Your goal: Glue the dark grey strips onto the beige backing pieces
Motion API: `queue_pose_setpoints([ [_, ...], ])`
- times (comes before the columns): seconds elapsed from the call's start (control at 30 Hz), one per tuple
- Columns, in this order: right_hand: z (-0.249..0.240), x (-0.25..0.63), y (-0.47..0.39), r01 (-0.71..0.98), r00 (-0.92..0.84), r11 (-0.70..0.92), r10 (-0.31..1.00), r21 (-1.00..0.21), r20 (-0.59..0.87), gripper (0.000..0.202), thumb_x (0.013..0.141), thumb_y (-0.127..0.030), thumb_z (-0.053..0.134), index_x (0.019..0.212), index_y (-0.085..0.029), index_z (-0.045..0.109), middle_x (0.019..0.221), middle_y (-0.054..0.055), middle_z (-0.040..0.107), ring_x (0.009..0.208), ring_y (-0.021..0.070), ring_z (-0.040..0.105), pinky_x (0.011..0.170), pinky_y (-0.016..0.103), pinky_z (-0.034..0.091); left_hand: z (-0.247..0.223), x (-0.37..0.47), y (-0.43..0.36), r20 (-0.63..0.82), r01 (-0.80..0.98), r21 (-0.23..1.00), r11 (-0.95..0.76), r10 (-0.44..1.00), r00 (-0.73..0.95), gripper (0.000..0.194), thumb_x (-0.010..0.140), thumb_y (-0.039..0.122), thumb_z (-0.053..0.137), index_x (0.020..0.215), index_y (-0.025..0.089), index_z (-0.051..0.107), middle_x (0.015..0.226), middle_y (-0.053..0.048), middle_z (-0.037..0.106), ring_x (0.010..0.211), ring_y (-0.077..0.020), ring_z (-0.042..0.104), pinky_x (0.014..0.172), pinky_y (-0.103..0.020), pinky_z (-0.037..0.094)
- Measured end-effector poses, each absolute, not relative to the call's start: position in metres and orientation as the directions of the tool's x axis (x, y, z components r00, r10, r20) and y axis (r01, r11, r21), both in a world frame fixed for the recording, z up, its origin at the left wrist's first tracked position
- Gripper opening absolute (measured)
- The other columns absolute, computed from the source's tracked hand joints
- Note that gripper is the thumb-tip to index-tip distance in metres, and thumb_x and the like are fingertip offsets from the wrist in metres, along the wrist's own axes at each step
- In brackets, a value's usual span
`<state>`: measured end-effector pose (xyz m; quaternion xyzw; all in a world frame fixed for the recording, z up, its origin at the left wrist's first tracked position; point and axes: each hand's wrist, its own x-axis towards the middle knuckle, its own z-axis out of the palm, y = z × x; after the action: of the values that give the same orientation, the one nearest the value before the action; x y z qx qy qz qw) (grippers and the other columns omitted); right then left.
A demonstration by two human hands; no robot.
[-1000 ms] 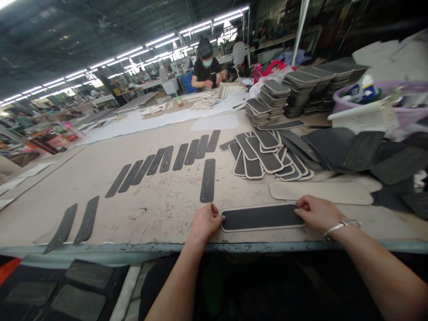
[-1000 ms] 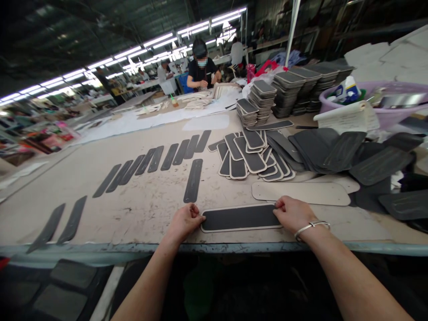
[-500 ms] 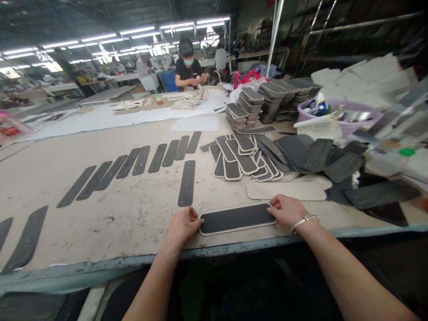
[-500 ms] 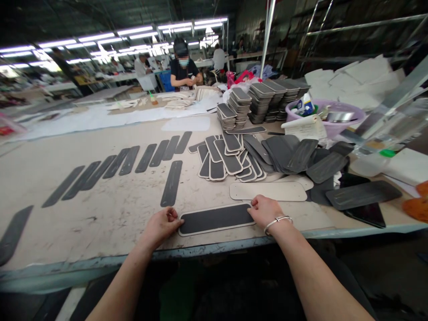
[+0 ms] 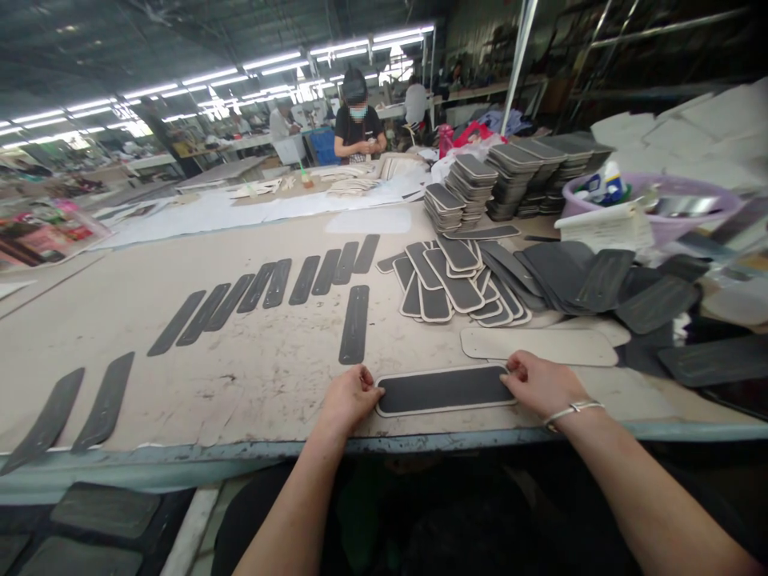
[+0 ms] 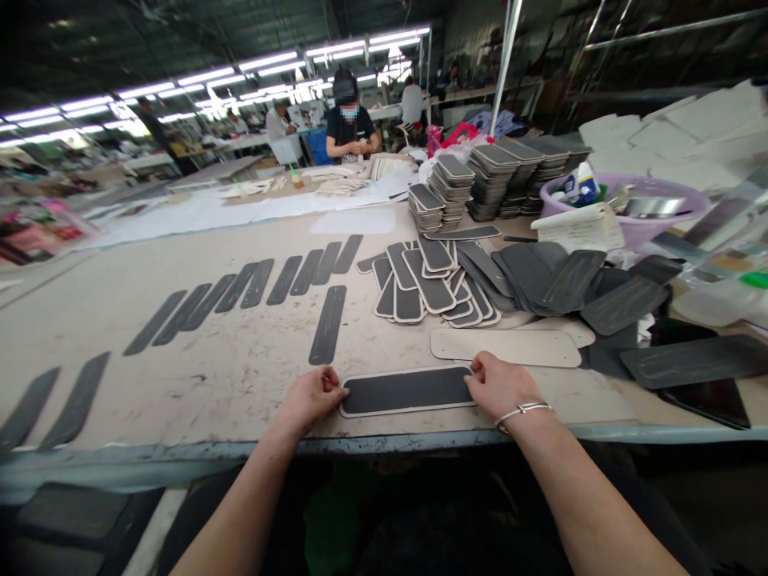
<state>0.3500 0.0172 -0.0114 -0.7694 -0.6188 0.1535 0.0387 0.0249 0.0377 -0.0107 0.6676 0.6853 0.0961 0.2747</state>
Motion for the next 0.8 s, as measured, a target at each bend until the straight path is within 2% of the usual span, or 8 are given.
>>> queue_pose_setpoints([
  [0.13,-0.009,0.352,0.016,0.941,0.202,-0.243,0.962,-0.234,-0.185,0.024,0.071,-0.046,0.051,0.076,-0.024,0.056,0.065,-0.002,0.062,0.06,0.0167,0.056,0.054,0.027,0.035,-0.012,0.025,0.037,-0.225,0.856,0.512,0.069,0.973,0.056,0.014,0.068,0.029,0.064,0.071,0.021,0.053,0.062,0.004,0.06,0.062,-0.0123,0.055,0.053,-0.021,0.032],
  [0.3,-0.009,0.362,0.019,0.921,0.213,-0.268,0.954,-0.281,-0.212,0.024,0.073,-0.045,0.05,0.076,-0.024,0.061,0.066,0.0,0.063,0.062,0.0181,0.058,0.055,0.029,0.039,-0.016,0.024,0.036,-0.213,0.86,0.505,0.066,0.976,0.05,0.013,0.067,0.027,0.065,0.072,0.021,0.054,0.062,0.004,0.059,0.062,-0.0126,0.055,0.054,-0.021,0.033],
  [0.4,-0.006,0.358,0.019,0.917,0.263,-0.277,0.961,-0.288,-0.085,0.031,0.077,-0.046,0.046,0.086,-0.021,0.062,0.073,0.003,0.065,0.066,0.021,0.06,0.059,0.033,0.043,-0.016,0.024,0.036,-0.201,0.864,0.5,0.057,0.978,0.051,0.014,0.067,0.027,0.064,0.072,0.021,0.053,0.062,0.004,0.059,0.061,-0.0122,0.054,0.055,-0.021,0.033],
  [0.47,-0.003,0.34,0.013,0.927,0.187,-0.14,0.976,-0.347,0.107,0.04,0.082,-0.045,0.042,0.104,-0.017,0.059,0.09,0.009,0.066,0.08,0.0225,0.061,0.069,0.035,0.046,-0.014,0.025,0.036,-0.201,0.867,0.496,0.053,0.978,0.056,0.014,0.067,0.028,0.064,0.073,0.021,0.053,0.063,0.004,0.059,0.061,-0.0122,0.054,0.055,-0.021,0.033],
  [0.53,-0.001,0.31,0.002,0.917,-0.045,0.146,0.963,-0.372,0.267,0.048,0.086,-0.042,0.037,0.122,-0.012,0.048,0.116,0.013,0.057,0.105,0.0225,0.053,0.088,0.036,0.042,-0.011,0.026,0.036,-0.208,0.868,0.493,0.056,0.976,0.056,0.014,0.067,0.028,0.064,0.072,0.02,0.053,0.063,0.003,0.059,0.061,-0.0121,0.054,0.055,-0.021,0.032],
  [0.6,-0.004,0.276,-0.011,0.854,-0.335,0.403,0.909,-0.328,0.247,0.056,0.087,-0.042,0.037,0.134,-0.011,0.035,0.133,0.013,0.042,0.124,0.0223,0.035,0.102,0.038,0.03,-0.009,0.027,0.036,-0.217,0.868,0.493,0.061,0.975,0.054,0.013,0.068,0.027,0.063,0.072,0.02,0.053,0.063,0.003,0.059,0.061,-0.0119,0.054,0.055,-0.021,0.032],
  [0.67,-0.009,0.249,-0.02,0.761,-0.543,0.566,0.823,-0.316,0.166,0.067,0.085,-0.049,0.04,0.139,-0.014,0.024,0.142,0.01,0.028,0.131,0.0224,0.02,0.107,0.042,0.019,-0.008,0.028,0.036,-0.229,0.869,0.49,0.071,0.972,0.049,0.013,0.068,0.027,0.062,0.072,0.02,0.052,0.063,0.003,0.059,0.06,-0.0116,0.054,0.054,-0.021,0.032],
  [0.8,-0.022,0.242,-0.02,0.729,-0.627,0.607,0.778,-0.317,0.046,0.076,0.082,-0.061,0.035,0.14,-0.015,0.02,0.146,0.008,0.017,0.134,0.0223,0.01,0.109,0.044,0.011,-0.007,0.029,0.037,-0.238,0.875,0.479,0.073,0.97,0.049,0.013,0.07,0.029,0.06,0.072,0.02,0.052,0.061,0.003,0.059,0.057,-0.0116,0.053,0.052,-0.021,0.031],
])
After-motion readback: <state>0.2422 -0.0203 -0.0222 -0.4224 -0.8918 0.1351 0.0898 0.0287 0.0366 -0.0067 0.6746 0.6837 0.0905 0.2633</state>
